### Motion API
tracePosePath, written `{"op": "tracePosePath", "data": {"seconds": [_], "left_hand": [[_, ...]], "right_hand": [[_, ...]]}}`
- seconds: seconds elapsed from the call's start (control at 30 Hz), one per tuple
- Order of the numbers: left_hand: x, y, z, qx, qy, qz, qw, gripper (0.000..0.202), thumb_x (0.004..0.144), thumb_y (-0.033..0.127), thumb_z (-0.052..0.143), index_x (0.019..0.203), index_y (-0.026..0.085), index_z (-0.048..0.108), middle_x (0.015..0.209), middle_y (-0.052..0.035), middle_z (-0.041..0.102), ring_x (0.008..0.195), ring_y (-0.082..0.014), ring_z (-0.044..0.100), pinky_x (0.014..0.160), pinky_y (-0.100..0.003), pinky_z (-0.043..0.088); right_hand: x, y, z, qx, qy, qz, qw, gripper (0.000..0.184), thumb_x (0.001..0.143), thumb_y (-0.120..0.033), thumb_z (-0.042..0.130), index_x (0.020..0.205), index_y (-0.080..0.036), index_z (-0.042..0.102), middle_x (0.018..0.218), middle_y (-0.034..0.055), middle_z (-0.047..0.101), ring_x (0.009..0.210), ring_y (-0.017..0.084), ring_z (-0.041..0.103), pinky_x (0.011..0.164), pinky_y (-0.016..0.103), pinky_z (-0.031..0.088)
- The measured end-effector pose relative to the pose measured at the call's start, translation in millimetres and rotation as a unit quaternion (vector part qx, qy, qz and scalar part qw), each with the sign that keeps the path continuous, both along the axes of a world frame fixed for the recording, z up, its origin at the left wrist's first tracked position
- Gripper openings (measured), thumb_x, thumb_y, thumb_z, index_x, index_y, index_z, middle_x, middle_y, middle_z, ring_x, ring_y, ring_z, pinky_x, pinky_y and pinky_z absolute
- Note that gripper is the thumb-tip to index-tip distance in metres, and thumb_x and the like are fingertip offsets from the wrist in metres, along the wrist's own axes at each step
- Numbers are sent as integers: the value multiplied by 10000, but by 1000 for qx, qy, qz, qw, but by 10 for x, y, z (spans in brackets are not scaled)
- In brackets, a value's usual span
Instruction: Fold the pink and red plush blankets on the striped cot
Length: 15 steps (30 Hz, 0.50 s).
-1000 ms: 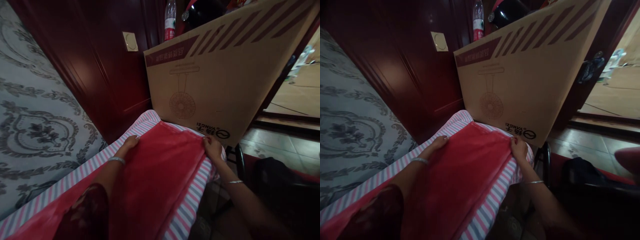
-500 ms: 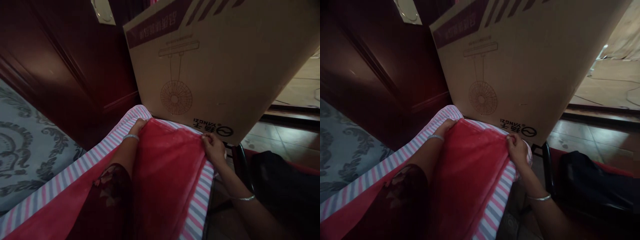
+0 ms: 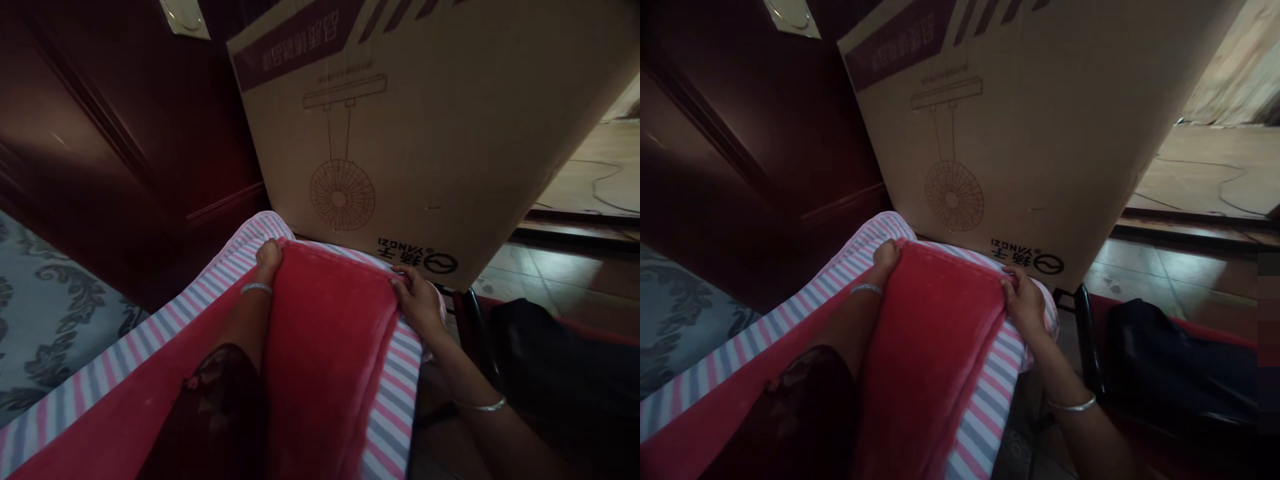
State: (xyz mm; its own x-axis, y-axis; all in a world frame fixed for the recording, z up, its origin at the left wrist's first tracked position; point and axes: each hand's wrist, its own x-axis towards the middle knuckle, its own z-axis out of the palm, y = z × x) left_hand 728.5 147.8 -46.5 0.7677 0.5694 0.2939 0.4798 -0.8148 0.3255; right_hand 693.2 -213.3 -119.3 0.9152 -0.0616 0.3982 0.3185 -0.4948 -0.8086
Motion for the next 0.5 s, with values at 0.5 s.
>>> {"op": "tracePosePath", "data": {"seconds": [0.5], "left_hand": [[52,102,-43,-30,-17,-14,999,237,980,305,478,1071,205,673,1105,-106,739,1057,-273,663,837,-339,485]], "right_hand": [[-66,-5,127,-5,21,16,1000,452,811,-390,531,1190,-200,689,843,37,694,730,221,596,689,316,432]]}}
